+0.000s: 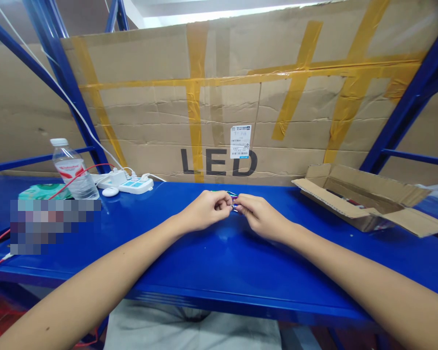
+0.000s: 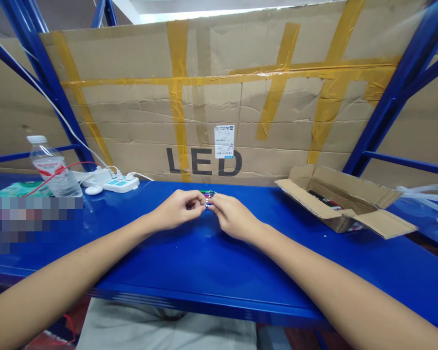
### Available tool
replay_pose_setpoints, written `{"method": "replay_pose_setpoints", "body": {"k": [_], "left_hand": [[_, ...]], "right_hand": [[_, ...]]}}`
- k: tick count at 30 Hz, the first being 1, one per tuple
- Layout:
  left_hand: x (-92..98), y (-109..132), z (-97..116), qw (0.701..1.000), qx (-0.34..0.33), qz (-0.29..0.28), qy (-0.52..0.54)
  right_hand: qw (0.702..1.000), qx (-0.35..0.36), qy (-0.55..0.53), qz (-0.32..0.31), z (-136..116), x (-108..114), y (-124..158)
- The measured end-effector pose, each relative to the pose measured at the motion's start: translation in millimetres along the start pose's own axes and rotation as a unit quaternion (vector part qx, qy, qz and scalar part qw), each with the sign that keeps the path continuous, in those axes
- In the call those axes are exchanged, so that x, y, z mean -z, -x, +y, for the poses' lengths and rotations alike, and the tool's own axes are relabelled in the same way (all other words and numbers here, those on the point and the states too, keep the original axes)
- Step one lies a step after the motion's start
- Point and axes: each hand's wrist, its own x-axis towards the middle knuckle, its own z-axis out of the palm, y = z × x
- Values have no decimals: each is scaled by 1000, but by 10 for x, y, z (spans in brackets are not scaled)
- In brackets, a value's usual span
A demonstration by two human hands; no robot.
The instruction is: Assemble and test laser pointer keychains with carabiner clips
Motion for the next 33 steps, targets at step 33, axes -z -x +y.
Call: {"method": "replay_pose_setpoints", "body": {"k": [33], "left_hand": [[-74,19,-43,996,-55,53,-55]], "right_hand": [[998,-23,40,51,-10,-23,35]]}}
